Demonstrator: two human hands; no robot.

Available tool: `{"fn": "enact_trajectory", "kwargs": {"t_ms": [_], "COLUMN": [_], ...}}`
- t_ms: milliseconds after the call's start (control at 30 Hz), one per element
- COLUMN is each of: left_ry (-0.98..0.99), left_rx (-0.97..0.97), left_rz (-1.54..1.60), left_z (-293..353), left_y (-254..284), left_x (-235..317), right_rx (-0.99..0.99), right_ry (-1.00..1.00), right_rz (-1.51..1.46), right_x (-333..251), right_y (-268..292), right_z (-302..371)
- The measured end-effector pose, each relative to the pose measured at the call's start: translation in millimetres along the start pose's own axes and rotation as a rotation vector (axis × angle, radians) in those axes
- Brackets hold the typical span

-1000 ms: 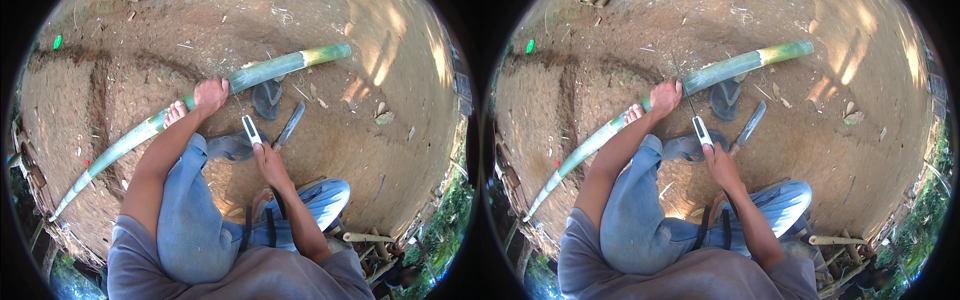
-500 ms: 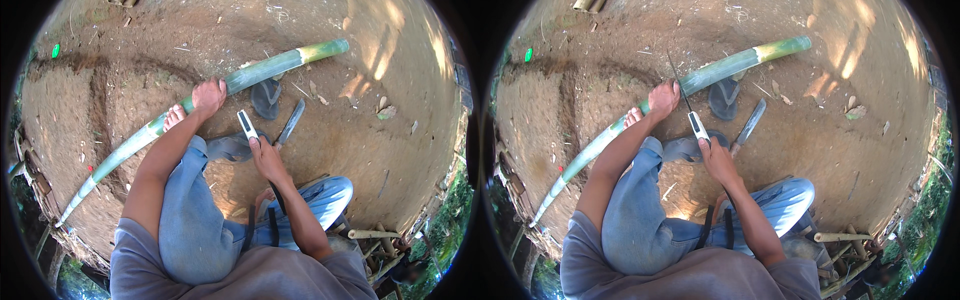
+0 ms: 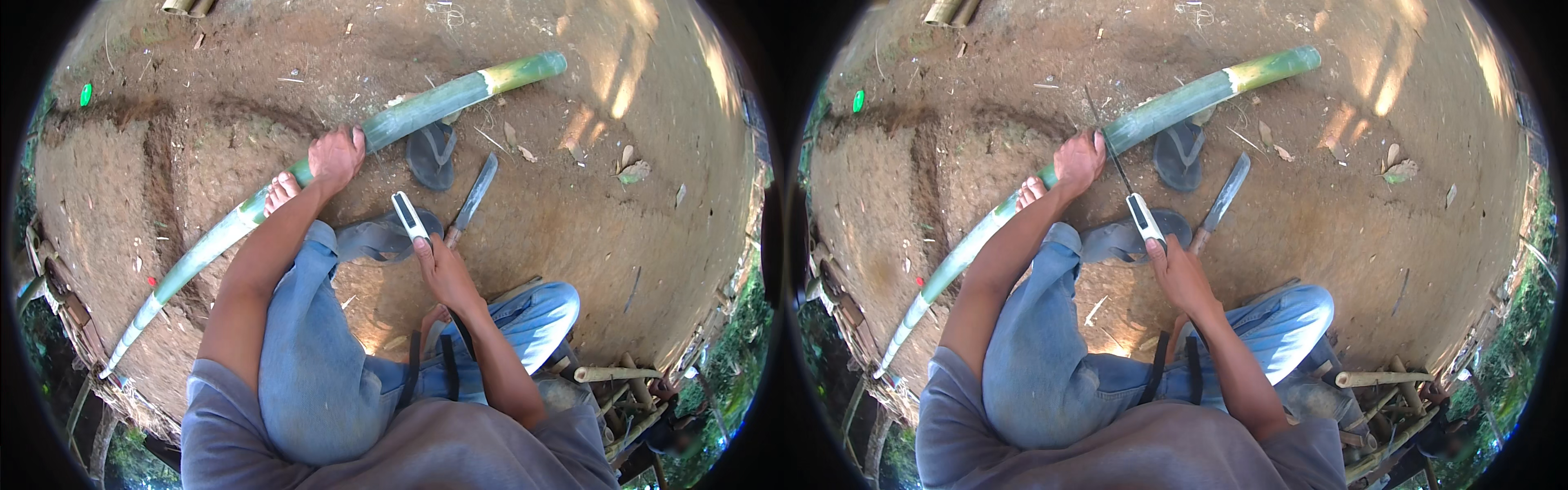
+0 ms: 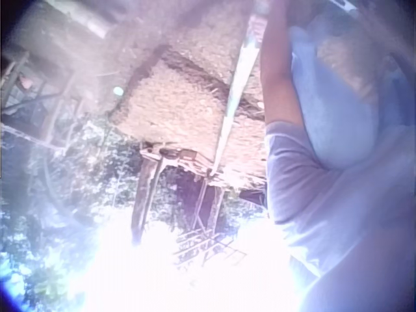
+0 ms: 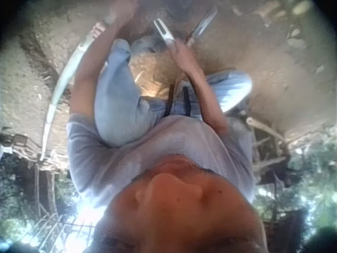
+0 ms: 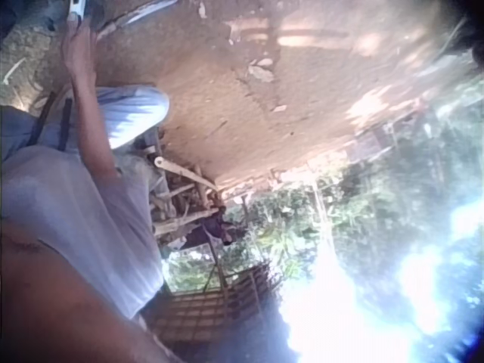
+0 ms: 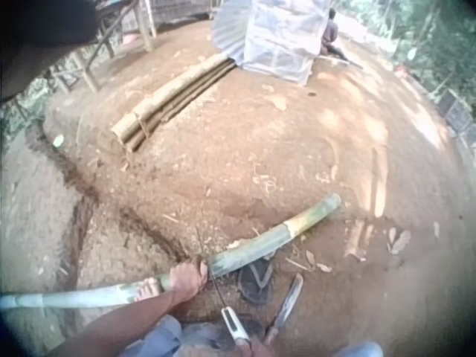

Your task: The person measures a long green bamboo pole with a tape measure and marks a cut line. They then use a hand saw to cut the bamboo pole at the marked point while sitting on the ground.

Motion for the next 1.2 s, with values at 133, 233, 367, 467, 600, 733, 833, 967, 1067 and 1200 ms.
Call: {"fn": "enact_trajectory", "kwargs": {"t_ms": [133, 233, 367, 467, 600, 733, 833, 967, 1067, 1200], "left_ry": [-0.021, -0.023, -0.024, -0.029, -0.041, -0.024, -0.023, 0.003, -0.011, 0.005], "left_rx": [-0.008, 0.014, 0.034, -0.006, 0.034, 0.017, 0.003, 0.007, -0.005, -0.024], "left_rz": [0.01, 0.039, 0.04, 0.057, 0.051, 0.023, 0.021, 0.009, -0.022, -0.001], "left_z": [-3.9, -1.1, 0.6, -2.5, -0.6, -1.5, -4.1, -1.4, -2.5, -3.2], "left_y": [-0.1, -1.3, -1.2, -0.5, -4.7, -3.2, -2.1, 2.8, 1.0, 1.8], "left_x": [9.1, 5.2, -0.5, 6.8, 1.0, 0.6, 6.5, 2.7, 3.8, 11.2], "right_rx": [0.055, 0.033, 0.014, 0.041, 0.019, 0.005, 0.039, -0.003, -0.015, -0.023], "right_ry": [0.039, 0.007, -0.059, -0.052, -0.06, -0.082, -0.022, -0.027, -0.051, -0.03], "right_rz": [0.042, 0.01, -0.035, 0.04, 0.038, 0.011, 0.052, -0.006, -0.008, 0.041], "right_x": [-1.7, -1.2, 9.7, -5.8, -7.1, 6.1, -6.1, 0.3, 5.1, -15.4], "right_y": [-9.5, -8.8, 10.4, 1.5, -3.5, 2.9, -2.3, 4.6, 4.1, -2.8], "right_z": [-28.1, -19.2, 28.1, -3.9, -7.6, 15.5, -17.6, 0.7, 4.7, -37.3]}}
Point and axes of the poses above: each hand's wrist, its own z-axis away from the middle knuckle, its own y-axis out of the back of the hand, x = y × z, the point moved 5 cm from there along -z, towards the middle knuckle, and after that the axes turned 11 degrees about x, right-handed, at the moved point
